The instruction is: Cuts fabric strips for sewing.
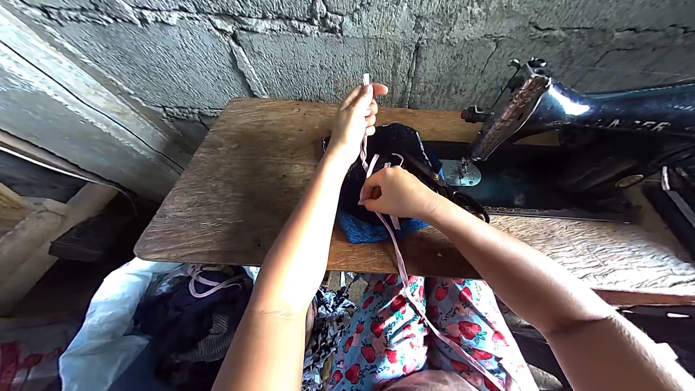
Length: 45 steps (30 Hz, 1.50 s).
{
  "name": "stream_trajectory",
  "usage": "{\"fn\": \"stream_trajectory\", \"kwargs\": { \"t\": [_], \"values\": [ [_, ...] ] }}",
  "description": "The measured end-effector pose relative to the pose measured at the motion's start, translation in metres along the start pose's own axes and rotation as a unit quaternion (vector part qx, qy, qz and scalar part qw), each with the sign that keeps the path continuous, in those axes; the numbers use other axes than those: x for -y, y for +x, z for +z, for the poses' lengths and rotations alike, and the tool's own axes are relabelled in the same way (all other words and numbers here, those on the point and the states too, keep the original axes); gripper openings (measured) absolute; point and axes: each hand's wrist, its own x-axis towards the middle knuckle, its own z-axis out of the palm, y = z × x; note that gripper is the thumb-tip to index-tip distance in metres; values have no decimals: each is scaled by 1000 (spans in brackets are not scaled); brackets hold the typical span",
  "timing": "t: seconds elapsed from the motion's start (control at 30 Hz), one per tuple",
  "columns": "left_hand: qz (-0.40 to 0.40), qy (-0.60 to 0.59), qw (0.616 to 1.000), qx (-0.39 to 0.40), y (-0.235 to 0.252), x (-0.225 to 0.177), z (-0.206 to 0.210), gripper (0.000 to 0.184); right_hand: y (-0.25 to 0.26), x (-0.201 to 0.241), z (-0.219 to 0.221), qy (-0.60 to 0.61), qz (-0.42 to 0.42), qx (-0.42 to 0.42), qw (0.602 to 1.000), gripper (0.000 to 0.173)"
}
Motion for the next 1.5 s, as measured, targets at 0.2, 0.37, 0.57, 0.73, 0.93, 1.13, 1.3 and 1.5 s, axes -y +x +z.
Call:
{"fn": "stream_trajectory", "kwargs": {
  "t": [0.2,0.37,0.57,0.73,0.93,1.13,1.3,1.5],
  "values": [
    [31,14,997,-64,5,-3,-9,36,-5,-10,-11,52,-13,9,999,10],
    [-28,-35,992,-120,9,-6,-16,40,-9,-12,-24,148,-14,-74,986,20],
    [-84,-32,995,-34,-5,-7,12,40,-12,-38,-48,324,-131,-168,922,19],
    [-2,92,994,-53,-3,-3,8,39,-16,-34,-42,21,-52,-179,982,20],
    [21,62,993,-101,5,5,-4,37,-7,-6,8,-64,-98,-55,992,21],
    [-43,-17,998,-31,-3,1,11,41,-14,-13,-29,163,-108,-120,973,12],
    [-55,6,998,41,-27,-3,44,36,-25,-41,-70,232,-148,-323,906,10],
    [-44,-32,995,85,-35,6,54,38,-17,-49,-67,222,-127,-409,876,11]
  ]
}}
